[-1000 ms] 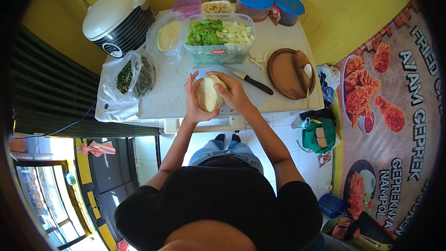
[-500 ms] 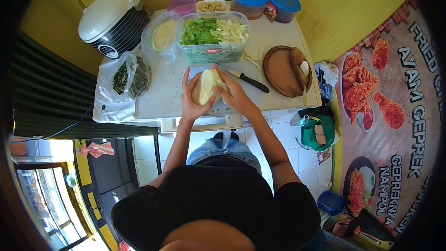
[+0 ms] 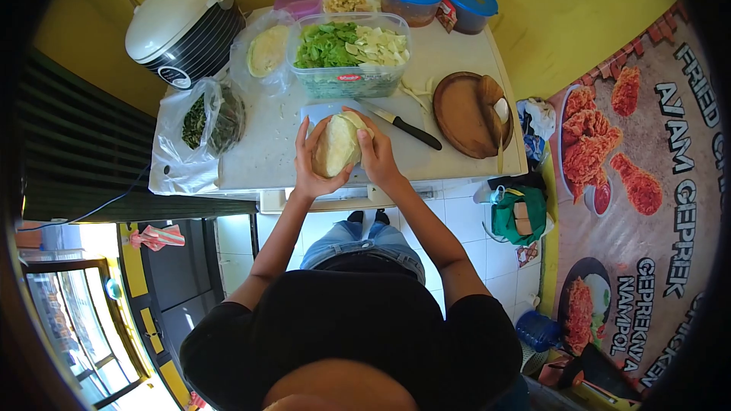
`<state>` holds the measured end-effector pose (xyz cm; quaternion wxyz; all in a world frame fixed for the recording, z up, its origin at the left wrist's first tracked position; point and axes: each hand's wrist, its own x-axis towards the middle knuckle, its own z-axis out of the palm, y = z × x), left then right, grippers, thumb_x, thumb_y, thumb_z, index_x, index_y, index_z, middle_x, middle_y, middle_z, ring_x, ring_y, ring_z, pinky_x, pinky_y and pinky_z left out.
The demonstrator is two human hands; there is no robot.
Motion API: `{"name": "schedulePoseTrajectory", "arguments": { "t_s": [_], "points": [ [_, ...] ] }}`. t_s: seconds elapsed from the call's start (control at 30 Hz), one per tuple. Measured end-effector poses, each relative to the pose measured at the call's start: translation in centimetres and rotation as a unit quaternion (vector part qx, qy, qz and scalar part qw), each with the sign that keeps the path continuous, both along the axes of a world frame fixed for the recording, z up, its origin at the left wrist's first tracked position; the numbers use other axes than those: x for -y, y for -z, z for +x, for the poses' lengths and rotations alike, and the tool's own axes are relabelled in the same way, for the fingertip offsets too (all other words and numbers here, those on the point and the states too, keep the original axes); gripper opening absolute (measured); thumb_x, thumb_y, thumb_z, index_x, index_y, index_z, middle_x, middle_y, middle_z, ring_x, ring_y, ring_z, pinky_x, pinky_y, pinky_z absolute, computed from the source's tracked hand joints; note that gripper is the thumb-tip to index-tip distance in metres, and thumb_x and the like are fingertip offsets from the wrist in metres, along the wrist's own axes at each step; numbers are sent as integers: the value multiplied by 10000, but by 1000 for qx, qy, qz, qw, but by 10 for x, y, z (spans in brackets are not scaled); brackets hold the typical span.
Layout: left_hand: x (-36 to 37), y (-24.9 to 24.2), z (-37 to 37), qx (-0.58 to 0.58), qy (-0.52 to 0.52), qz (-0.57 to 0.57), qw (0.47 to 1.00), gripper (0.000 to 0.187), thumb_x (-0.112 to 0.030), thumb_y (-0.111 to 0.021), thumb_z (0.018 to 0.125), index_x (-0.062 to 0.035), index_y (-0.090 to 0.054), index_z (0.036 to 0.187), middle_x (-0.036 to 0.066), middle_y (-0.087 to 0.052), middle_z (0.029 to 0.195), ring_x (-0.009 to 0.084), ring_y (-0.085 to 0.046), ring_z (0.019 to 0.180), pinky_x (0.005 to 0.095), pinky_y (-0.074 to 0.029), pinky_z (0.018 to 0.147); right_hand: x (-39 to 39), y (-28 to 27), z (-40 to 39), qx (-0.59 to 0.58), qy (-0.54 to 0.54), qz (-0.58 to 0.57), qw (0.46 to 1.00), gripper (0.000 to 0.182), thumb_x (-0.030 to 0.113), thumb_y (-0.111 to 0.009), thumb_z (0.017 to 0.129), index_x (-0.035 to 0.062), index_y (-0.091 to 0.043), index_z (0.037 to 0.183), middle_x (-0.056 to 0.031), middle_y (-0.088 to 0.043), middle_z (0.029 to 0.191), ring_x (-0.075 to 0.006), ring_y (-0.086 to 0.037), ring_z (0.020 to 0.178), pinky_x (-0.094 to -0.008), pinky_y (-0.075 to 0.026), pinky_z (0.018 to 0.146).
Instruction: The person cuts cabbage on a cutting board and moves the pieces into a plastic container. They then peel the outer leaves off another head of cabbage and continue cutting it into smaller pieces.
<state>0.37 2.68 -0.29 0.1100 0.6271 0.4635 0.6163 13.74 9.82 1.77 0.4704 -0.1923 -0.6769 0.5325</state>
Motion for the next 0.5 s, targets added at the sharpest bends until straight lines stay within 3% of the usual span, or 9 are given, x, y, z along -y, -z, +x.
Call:
{"name": "schedulePoseTrajectory", "arguments": {
  "t_s": [0.17, 0.23, 0.3, 0.37, 0.43, 0.5],
  "points": [
    [2, 0, 3, 28, 2, 18, 999, 1122, -133, -820, 618, -13, -109, 1479, 283, -475, 1331, 376, -538, 1191, 426, -451, 988, 3, 8, -2, -55, 9, -122, 991, 416, 275, -378, 1041, -48, -538, 1248, -128, -608, 1192, -179, -577, 1059, -291, -431, 951],
    [3, -6, 1, 51, 9, 9, 999, 1126, -151, -824, 614, -13, -117, 1480, 275, -465, 1343, 373, -516, 1216, 433, -438, 1002, 3, 12, -4, -61, 20, -116, 991, 422, 291, -402, 1034, -49, -542, 1242, -127, -608, 1192, -177, -576, 1058, -298, -434, 949],
    [3, -15, -3, 4, -34, -64, 997, 1120, -210, -815, 621, -13, -132, 1486, 263, -412, 1392, 364, -434, 1293, 444, -379, 1052, 4, 9, -4, -66, 30, -109, 991, 430, 306, -427, 1027, -50, -546, 1235, -126, -608, 1193, -176, -576, 1056, -305, -437, 947],
    [0, -20, -4, 22, -28, -67, 997, 1129, -274, -817, 630, -15, -134, 1491, 252, -401, 1401, 353, -416, 1302, 440, -360, 1061, 3, -3, -2, -53, 67, 21, 996, 444, 318, -515, 984, -38, -545, 1247, -157, -604, 1189, -216, -586, 1065, -329, -446, 934],
    [-1, -26, -1, 40, -20, -72, 996, 1141, -339, -818, 640, -18, -136, 1497, 241, -389, 1410, 341, -398, 1310, 435, -341, 1070, 1, -2, -3, -23, 55, 78, 995, 473, 333, -557, 951, -27, -544, 1257, -173, -593, 1194, -249, -584, 1074, -343, -448, 930],
    [-3, -32, 8, 199, 53, -95, 974, 1215, -501, -823, 636, -29, -121, 1508, 215, -404, 1389, 305, -433, 1265, 414, -349, 1052, 2, 0, -3, 7, 44, 135, 990, 507, 348, -600, 918, -16, -543, 1266, -189, -583, 1199, -282, -581, 1083, -357, -450, 926]
  ]
}}
